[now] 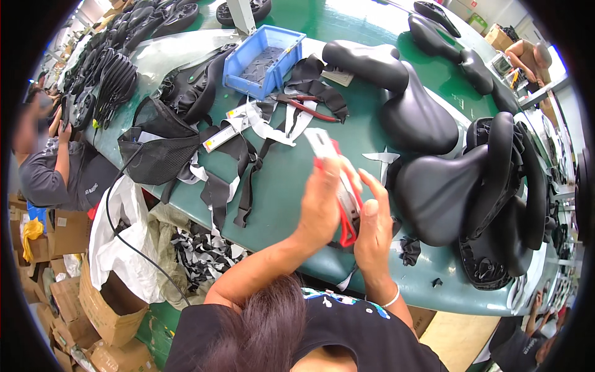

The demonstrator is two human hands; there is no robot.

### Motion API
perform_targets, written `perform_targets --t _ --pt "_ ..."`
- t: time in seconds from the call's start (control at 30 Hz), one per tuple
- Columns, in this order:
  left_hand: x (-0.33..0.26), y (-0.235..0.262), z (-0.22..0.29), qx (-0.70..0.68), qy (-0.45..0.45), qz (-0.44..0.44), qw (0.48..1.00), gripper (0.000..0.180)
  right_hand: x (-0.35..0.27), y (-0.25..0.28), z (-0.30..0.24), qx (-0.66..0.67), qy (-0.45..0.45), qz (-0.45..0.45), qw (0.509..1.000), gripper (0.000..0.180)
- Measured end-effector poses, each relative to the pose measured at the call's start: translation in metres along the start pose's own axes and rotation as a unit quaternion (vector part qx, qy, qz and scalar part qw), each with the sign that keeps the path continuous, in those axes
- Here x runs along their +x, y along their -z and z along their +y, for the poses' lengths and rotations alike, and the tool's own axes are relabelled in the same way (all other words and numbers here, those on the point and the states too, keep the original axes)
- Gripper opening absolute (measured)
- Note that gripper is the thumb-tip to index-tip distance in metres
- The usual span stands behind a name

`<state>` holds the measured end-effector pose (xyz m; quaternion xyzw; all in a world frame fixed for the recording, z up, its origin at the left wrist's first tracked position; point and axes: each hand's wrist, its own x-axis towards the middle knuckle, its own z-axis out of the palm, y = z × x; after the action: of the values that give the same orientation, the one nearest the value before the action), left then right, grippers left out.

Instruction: The person uses a red utility knife to trim excess black material from the edges of a bicycle seat. They repeatedly cut small pieces of the material and pull them away from the seat base, working around the perimeter of the seat. The person handles the seat and the knife with both hands, occasionally adjusting the seat's position on the green workbench.

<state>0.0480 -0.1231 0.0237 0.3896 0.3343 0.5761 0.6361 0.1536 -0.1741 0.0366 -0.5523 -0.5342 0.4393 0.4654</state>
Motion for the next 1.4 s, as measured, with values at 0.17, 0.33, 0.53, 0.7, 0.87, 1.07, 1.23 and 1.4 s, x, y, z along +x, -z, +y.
perform_targets --t 0.17,0.33,0.53,0.7,0.87,1.07,1.23,1.4 --pt "0.013 0.0 0.0 -0.104 0.085 -0.017 0.991 0.049 0.016 0.015 0.006 0.073 0.088 -0.178 0.977 0.07" --pt "0.05 -0.012 -0.008 0.093 -0.05 -0.067 0.992 0.059 0.046 0.022 -0.003 0.073 0.029 -0.023 0.997 0.06" --pt "0.117 0.002 -0.035 0.156 -0.171 -0.015 0.973 0.046 0.194 0.064 -0.05 0.381 0.078 -0.014 0.921 0.021" --pt "0.112 0.009 -0.071 0.213 -0.091 0.034 0.972 0.022 0.402 0.173 0.008 0.414 0.011 0.227 0.882 0.019" --pt "0.107 0.014 -0.062 0.261 -0.026 0.053 0.964 0.02 0.515 0.172 0.085 0.47 -0.127 0.26 0.834 0.047" --pt "0.11 0.007 -0.062 0.292 -0.02 0.057 0.954 0.018 0.559 0.18 0.115 0.53 0.034 0.431 0.729 0.039" --pt "0.119 0.001 -0.071 0.3 -0.063 0.057 0.95 0.02 0.509 0.207 0.023 0.525 -0.042 0.331 0.783 0.026" --pt "0.126 0.027 -0.064 0.127 -0.121 0.102 0.979 0.019 0.322 0.111 -0.123 0.098 0.098 0.07 0.988 0.037"
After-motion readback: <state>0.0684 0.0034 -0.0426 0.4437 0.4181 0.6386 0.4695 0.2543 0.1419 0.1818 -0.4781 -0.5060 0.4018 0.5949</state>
